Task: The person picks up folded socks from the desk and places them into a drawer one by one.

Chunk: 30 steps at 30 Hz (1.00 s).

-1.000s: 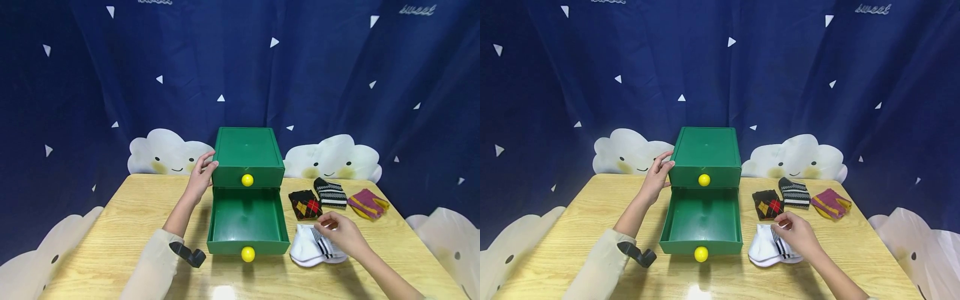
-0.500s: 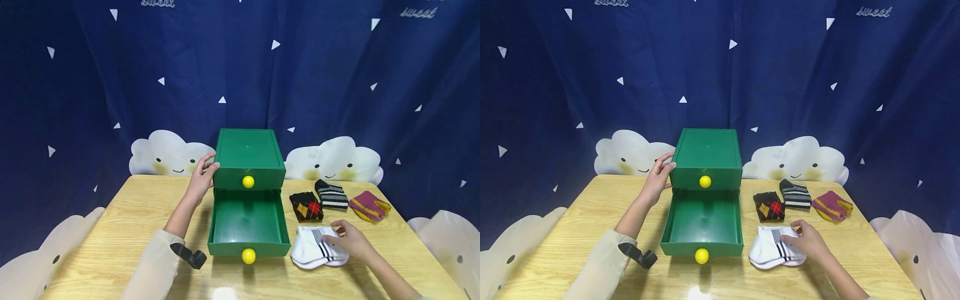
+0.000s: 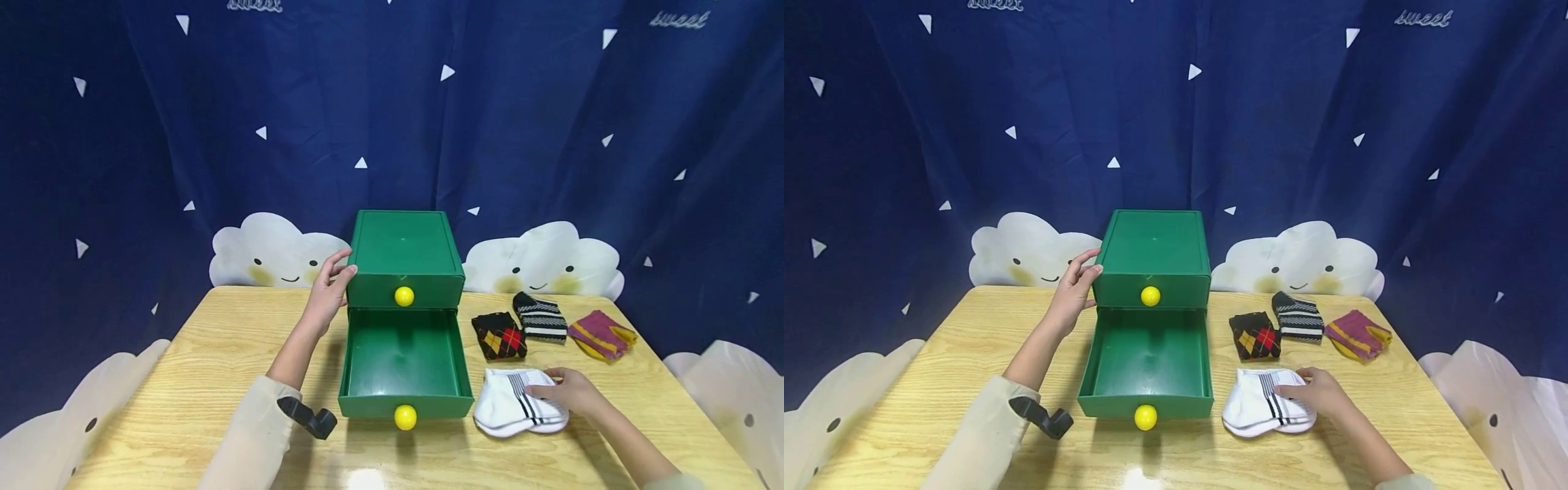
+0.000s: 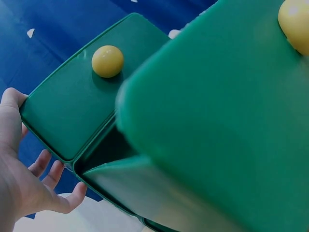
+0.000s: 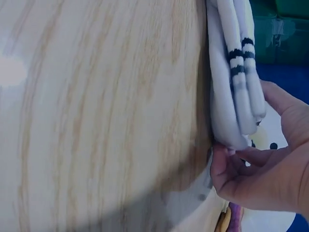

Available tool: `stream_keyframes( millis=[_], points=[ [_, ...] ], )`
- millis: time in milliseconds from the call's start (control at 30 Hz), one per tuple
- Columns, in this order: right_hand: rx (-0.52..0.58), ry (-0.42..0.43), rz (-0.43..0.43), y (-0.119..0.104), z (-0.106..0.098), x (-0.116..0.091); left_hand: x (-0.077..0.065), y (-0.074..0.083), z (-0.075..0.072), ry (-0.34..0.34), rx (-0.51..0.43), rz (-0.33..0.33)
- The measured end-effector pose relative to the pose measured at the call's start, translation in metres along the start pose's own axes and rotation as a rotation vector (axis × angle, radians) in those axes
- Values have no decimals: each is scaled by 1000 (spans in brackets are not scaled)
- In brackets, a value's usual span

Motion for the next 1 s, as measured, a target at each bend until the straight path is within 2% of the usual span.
stream_keyframes(
  millis=[233, 433, 667, 1000],
  points=[
    [139, -56, 72, 10, 5, 0, -1, 1, 1, -8, 6, -2],
    [177, -21, 33, 3, 3, -2, 0, 3, -2, -1, 0, 2],
    [261, -49, -56, 0, 6, -5, 0, 3, -1, -4, -3, -4],
    [252, -2, -123, -16, -10, -19, 0, 2, -1, -2, -3, -9]
  ],
)
Point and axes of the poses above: each hand's wrist, its own x-axis towards the middle knuckle, its own z-axis out of the palm, y = z × x, the point moved 7 cm from there along x, towards the middle knuckle, and after that the axes turned 10 degrees about z, right-handed, at the moved point
